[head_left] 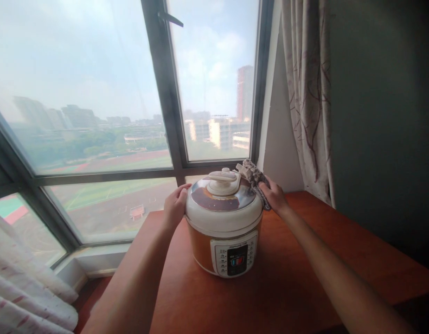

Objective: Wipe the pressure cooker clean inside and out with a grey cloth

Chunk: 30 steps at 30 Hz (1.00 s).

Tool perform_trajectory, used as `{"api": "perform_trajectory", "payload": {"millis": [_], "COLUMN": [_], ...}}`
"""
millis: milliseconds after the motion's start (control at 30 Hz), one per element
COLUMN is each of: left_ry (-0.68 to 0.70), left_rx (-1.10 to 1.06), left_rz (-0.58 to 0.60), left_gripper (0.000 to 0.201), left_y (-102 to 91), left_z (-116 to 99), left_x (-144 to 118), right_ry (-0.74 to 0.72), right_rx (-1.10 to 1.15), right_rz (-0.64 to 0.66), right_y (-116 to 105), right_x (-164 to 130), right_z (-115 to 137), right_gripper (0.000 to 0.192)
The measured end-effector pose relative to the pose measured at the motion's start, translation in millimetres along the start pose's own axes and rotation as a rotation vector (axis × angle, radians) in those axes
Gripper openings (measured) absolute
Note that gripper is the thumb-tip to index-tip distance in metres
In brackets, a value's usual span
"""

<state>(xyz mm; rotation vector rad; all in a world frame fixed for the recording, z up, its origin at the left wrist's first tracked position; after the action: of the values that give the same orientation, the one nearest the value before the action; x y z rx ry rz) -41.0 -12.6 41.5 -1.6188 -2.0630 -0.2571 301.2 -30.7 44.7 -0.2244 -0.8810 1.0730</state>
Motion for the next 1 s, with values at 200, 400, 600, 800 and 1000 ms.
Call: {"api": "perform_trajectory", "payload": {"millis": [200,400,600,800,1000], "left_ry": [0.014,0.018,0.013,0.030,0.009], "left_rx": [-0.002,-0.005,0.012,-0.008,-0.059], "left_rz": [-0.004,0.002,-0.003,0.014,0.056], "left_gripper": [0.045,0.045,0.045,0.044,0.049], "left_y": [0.8,1.2,0.3,-1.5,-3.3], "left_z": [-1,-3,-4,0,-2], "left_x": [0,-1,-1,1,1], "right_ry": [-0.070,-0.310,-0.523,-0.602,-0.637], "right_rx": [-0.014,-0.022,-0.237,-0.422,-0.476], "right_rz": [-0.130,-0.180,-0.192,-0.151,-0.097], "right_y": [-1,-9,-1,11,21], "right_x": [-17,-61,-104,-132,-142], "right_z": [6,34,82,122,142], "right_gripper": [0.036,0.031,0.047,0.070,0.063]}}
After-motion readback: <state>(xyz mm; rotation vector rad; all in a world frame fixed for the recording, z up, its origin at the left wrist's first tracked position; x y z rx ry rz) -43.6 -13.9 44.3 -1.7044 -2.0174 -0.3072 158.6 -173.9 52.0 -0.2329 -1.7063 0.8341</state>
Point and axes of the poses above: each hand's wrist, its own x-axis towards the middle knuckle, its own y-axis out of the palm, z = x × y, the point moved 1 cm from there along x, towards the middle knuckle, and after that the axes turned 13 degrees about -x, right-handed, at the moved point
